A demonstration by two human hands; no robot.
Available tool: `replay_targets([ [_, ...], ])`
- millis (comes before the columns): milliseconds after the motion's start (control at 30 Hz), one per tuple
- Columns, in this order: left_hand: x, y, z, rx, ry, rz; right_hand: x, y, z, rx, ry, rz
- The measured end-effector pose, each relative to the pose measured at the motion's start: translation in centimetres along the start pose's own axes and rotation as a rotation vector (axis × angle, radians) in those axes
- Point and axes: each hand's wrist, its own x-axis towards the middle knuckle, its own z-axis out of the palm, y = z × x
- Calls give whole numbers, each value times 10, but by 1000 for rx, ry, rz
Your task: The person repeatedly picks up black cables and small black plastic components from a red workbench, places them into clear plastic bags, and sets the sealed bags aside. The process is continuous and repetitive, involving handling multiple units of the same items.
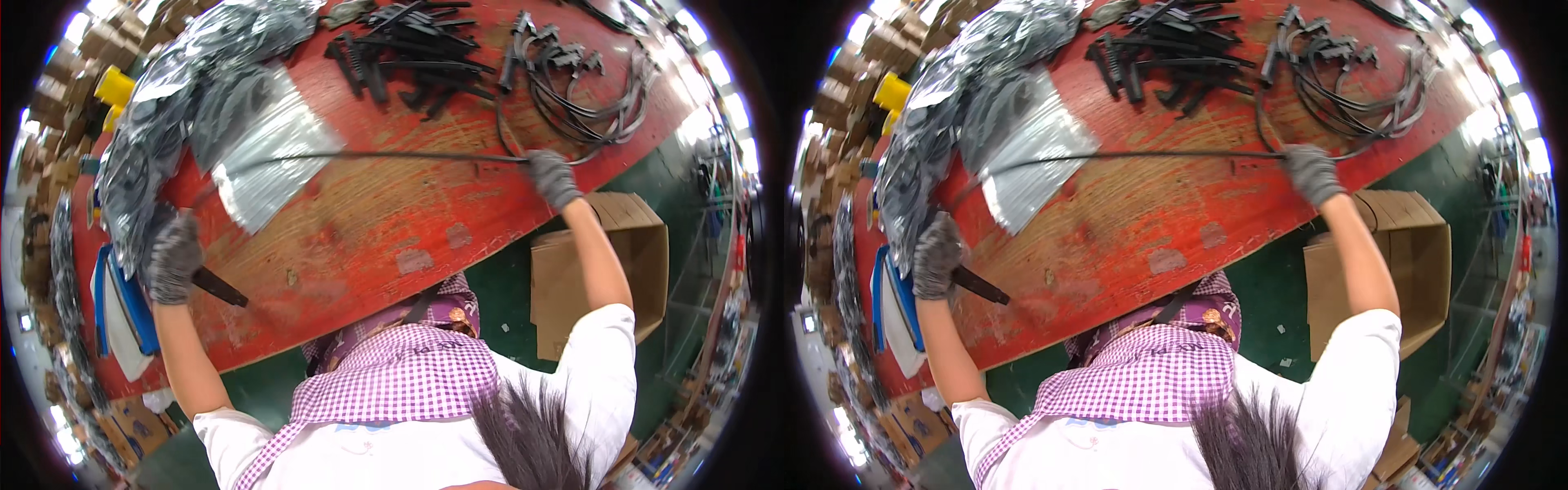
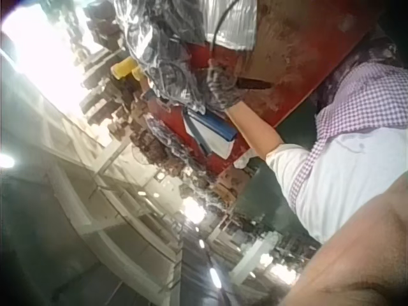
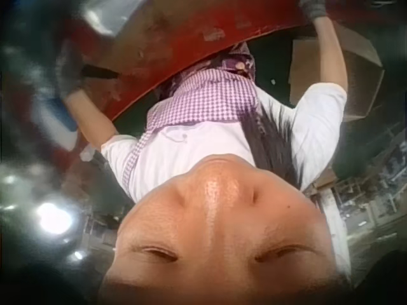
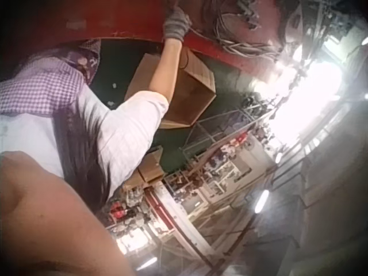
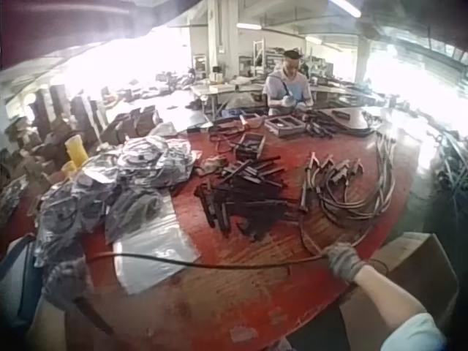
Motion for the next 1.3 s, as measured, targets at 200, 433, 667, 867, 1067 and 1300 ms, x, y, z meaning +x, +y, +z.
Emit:
replay_targets([
  [200,-61,13,-3,-33,706,373,23,-87,-25,-47,-27,-368],
  [433,-35,0,56,976,172,808,84,-340,-111,477,238,-982],
  [667,-52,16,103,153,-466,63,144,-319,-95,606,100,-288],
  [867,-84,8,-32,-763,-497,7,66,-73,9,365,-105,-22],
  [1067,-79,28,-52,-662,-592,151,65,-149,-49,217,3,-481],
  [1300,-75,25,103,184,447,244,147,-337,-121,277,851,-851],
])
